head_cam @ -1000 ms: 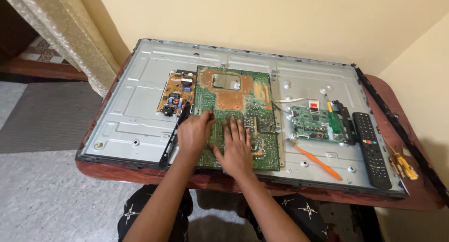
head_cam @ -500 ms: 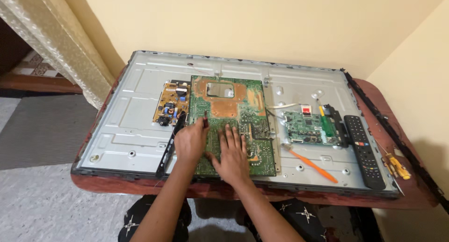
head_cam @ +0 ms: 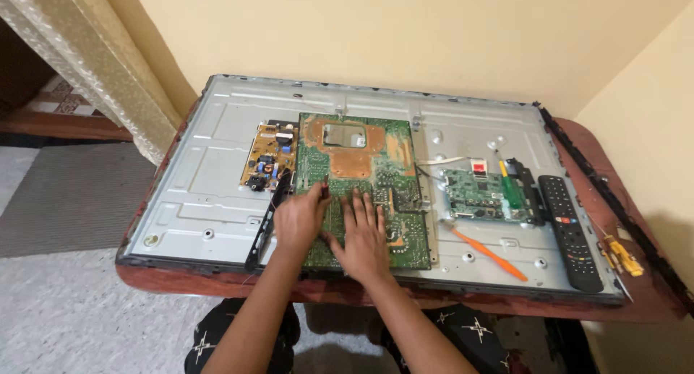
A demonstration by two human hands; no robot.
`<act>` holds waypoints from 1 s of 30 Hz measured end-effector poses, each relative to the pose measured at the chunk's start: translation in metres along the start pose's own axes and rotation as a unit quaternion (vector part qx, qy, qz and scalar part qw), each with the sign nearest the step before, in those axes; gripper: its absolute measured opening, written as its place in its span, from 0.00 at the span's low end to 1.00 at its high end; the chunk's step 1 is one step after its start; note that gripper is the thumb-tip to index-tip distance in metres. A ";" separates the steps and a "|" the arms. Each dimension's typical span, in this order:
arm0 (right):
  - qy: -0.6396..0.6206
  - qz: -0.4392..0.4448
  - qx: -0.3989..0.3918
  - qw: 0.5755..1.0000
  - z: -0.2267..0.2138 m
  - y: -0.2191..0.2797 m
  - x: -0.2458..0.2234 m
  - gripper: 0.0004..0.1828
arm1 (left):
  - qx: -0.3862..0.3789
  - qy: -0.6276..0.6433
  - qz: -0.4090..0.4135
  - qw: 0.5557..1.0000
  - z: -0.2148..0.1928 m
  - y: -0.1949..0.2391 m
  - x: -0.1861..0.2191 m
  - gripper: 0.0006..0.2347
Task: The person wipes a large green circuit board with a cloth, then flips it over and continues wiping the other side. The person also briefly touches a smaller circuit board nearby.
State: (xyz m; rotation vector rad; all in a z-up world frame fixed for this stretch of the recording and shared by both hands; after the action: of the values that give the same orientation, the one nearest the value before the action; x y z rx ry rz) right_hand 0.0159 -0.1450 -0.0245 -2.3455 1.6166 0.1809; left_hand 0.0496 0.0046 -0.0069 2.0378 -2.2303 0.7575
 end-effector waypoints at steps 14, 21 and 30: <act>-0.001 0.005 -0.003 1.000 -0.006 0.000 0.000 0.46 | 0.049 0.055 0.027 0.997 0.002 -0.006 -0.001 0.10; -0.005 -0.006 0.016 1.000 -0.004 0.000 -0.001 0.45 | 0.012 0.048 -0.002 0.999 0.007 0.002 -0.002 0.11; -0.010 0.004 0.000 1.000 -0.006 -0.001 0.001 0.44 | -0.008 0.011 0.009 1.000 0.001 0.009 0.012 0.11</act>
State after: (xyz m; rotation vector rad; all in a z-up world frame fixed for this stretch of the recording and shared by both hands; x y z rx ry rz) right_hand 0.0167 -0.1469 -0.0191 -2.3303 1.6158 0.2063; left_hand 0.0399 -0.0066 -0.0063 1.9958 -2.2379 0.7562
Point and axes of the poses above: each hand's wrist, its own y-axis away from the middle knuckle, its own z-axis out of the palm, x = y × z, the point moved 2 cm from there along -y, towards the middle knuckle, and after that the axes turned 8 degrees about -x, right-handed, at the moved point
